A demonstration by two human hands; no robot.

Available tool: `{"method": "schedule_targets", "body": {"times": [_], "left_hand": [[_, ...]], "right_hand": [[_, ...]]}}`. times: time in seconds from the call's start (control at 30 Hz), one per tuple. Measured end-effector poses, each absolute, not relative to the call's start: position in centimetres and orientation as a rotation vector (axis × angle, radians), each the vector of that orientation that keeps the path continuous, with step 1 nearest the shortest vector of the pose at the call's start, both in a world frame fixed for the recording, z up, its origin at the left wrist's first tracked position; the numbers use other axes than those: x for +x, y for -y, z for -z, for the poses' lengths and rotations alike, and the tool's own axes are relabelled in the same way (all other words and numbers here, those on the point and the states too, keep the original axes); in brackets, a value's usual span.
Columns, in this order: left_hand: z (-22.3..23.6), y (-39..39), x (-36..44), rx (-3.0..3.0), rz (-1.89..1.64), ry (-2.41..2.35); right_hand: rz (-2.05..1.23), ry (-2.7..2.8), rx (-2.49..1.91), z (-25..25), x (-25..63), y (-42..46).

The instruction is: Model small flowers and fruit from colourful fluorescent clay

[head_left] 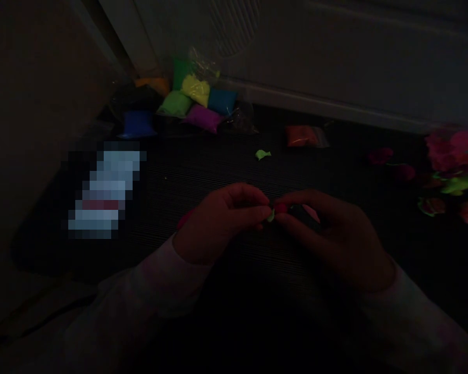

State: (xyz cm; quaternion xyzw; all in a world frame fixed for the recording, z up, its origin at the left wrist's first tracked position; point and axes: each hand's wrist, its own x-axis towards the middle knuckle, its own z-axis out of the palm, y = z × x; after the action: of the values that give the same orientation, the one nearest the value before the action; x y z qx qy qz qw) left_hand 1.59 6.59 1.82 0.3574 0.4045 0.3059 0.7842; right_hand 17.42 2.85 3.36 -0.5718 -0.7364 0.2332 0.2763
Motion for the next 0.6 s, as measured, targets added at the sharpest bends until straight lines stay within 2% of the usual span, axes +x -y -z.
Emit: {"method": "schedule_targets", "body": {"times": [0.6], "left_hand": [[-2.01, -6.28, 1.53, 0.801, -0.669, -0.830]], "right_hand": [[-0.558, 1.911, -1.608, -3.10, 17.32, -3.02]]}}
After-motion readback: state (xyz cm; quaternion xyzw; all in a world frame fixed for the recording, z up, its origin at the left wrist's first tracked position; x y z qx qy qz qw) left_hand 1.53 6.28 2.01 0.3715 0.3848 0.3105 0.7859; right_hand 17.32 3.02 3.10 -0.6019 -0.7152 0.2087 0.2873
